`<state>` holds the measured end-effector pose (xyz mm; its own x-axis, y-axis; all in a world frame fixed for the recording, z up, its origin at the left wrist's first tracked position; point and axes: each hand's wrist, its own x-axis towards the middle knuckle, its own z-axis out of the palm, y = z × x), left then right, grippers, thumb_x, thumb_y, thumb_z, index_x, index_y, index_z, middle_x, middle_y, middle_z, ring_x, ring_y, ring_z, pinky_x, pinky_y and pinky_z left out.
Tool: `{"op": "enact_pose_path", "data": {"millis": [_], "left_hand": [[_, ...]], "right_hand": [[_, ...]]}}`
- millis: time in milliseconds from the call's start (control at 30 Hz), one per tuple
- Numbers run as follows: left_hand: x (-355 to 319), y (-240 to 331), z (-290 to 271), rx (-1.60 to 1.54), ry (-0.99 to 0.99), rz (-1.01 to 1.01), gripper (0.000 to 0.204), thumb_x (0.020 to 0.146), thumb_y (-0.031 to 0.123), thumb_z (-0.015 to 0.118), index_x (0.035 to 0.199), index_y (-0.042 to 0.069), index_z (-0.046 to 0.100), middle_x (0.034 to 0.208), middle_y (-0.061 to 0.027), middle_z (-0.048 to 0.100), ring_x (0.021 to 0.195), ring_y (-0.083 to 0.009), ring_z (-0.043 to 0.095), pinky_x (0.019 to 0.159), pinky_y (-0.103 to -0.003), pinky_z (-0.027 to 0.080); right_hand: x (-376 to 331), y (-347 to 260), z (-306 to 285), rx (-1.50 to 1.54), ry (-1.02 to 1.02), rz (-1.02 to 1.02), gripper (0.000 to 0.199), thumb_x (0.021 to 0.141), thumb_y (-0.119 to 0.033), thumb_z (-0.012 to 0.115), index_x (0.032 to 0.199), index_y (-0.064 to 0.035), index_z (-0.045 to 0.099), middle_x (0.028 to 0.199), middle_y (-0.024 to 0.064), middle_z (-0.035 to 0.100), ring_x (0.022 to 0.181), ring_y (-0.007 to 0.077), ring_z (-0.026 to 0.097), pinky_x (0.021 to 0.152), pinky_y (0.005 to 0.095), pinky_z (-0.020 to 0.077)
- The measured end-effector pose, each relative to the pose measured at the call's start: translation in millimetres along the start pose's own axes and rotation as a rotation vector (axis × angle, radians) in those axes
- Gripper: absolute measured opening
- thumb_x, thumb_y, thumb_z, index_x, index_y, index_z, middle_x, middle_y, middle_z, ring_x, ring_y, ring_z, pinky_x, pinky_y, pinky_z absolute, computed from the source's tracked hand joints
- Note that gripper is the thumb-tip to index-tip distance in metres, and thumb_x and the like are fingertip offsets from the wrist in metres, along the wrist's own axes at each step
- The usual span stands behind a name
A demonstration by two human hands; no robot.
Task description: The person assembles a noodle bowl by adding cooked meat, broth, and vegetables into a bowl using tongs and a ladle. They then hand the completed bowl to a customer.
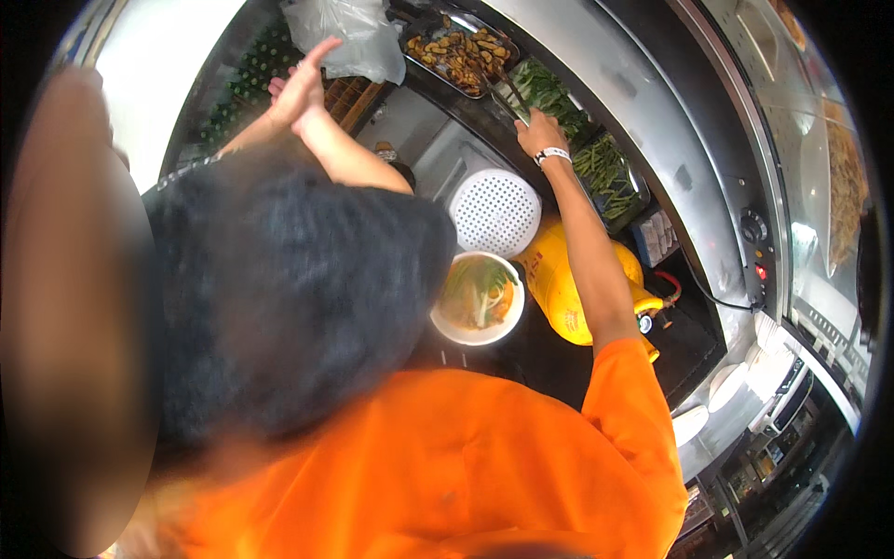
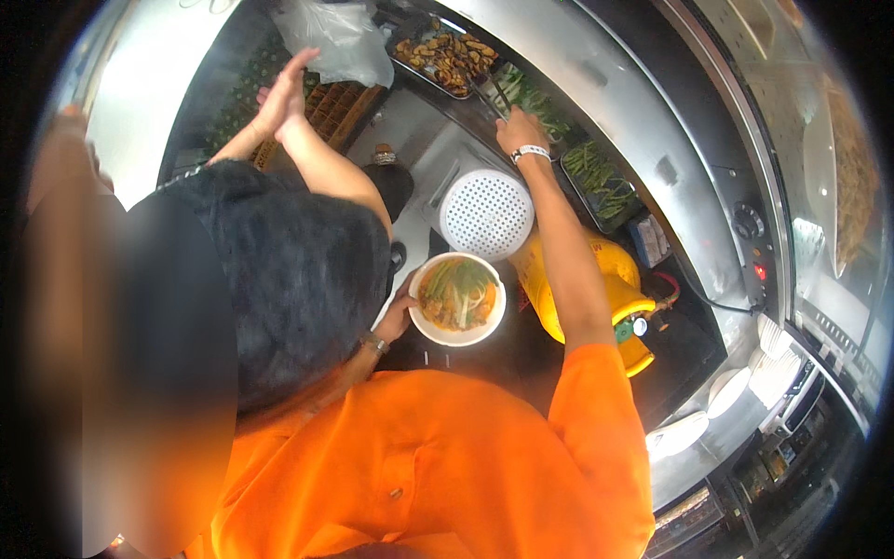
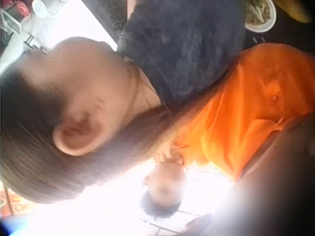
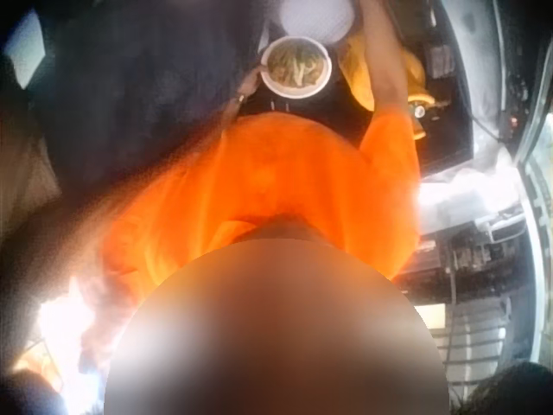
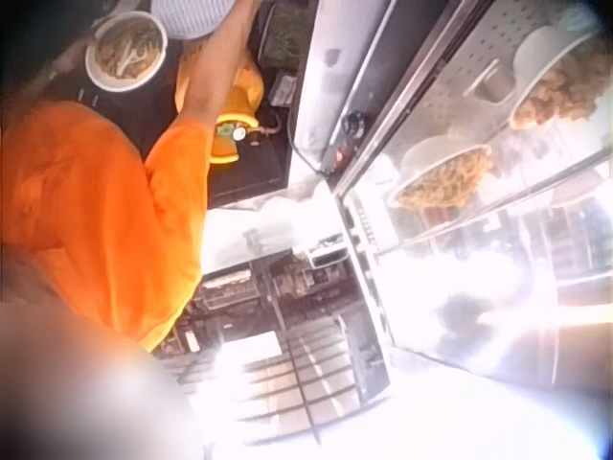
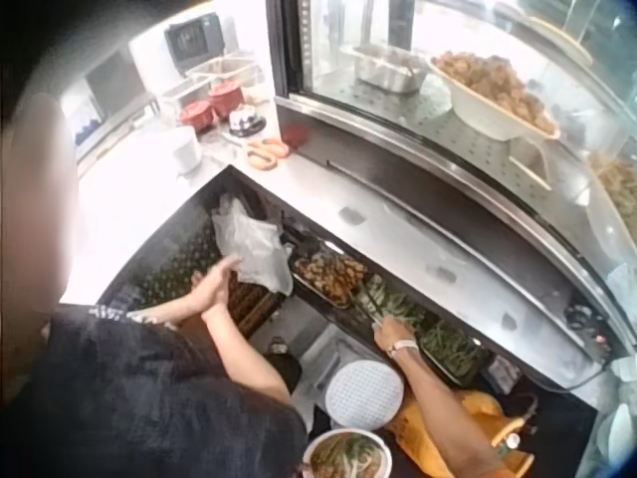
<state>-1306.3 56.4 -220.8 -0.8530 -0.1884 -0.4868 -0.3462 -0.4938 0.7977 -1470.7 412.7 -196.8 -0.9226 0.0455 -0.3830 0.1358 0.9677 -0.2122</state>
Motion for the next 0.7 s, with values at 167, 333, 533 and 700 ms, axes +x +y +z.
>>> {"op": "enact_pose_path", "data": {"millis": [167, 333, 533, 700], "left_hand": [[138, 127, 16, 0.050, -0.008, 0.260, 0.067, 0.083, 0.010, 0.050, 0.149, 0.000, 0.040, 0.144, -0.0111, 0.051, 0.137, -0.0229, 0.046, 0.117, -0.038, 0.032], [151, 142, 15, 0.042, -0.022, 0.280, 0.068, 0.083, 0.010, 0.049, 0.149, 0.000, 0.039, 0.145, -0.0113, 0.051, 0.137, -0.0228, 0.046, 0.117, -0.037, 0.032], [59, 35, 18, -0.061, -0.037, 0.090, 0.068, 0.082, 0.009, 0.049, 0.149, 0.000, 0.039, 0.145, -0.0115, 0.050, 0.137, -0.0227, 0.046, 0.117, -0.037, 0.032], [-48, -56, 39, -0.188, -0.063, -0.134, 0.069, 0.082, 0.009, 0.048, 0.150, 0.000, 0.038, 0.145, -0.0117, 0.050, 0.137, -0.0226, 0.045, 0.117, -0.037, 0.032]], "right_hand": [[35, -22, 5, 0.029, -0.121, -0.022, 0.045, 0.099, -0.030, 0.059, 0.135, -0.0028, 0.058, 0.120, 0.0295, 0.066, 0.115, 0.0459, 0.063, 0.102, 0.0535, 0.0501], [44, -28, 11, -0.016, -0.075, -0.059, 0.035, 0.099, -0.020, 0.055, 0.127, -0.0019, 0.063, 0.118, 0.0302, 0.067, 0.113, 0.0457, 0.064, 0.099, 0.0535, 0.0511], [38, -18, 4, 0.130, -0.050, 0.012, 0.032, 0.096, -0.015, 0.055, 0.123, -0.0010, 0.066, 0.117, 0.0300, 0.067, 0.112, 0.0442, 0.065, 0.097, 0.0505, 0.0524], [17, 7, -6, 0.550, -0.097, 0.104, 0.037, 0.099, -0.022, 0.054, 0.126, 0.0005, 0.063, 0.078, 0.0126, 0.072, 0.049, 0.0179, 0.065, 0.055, 0.0349, 0.0529]]}}
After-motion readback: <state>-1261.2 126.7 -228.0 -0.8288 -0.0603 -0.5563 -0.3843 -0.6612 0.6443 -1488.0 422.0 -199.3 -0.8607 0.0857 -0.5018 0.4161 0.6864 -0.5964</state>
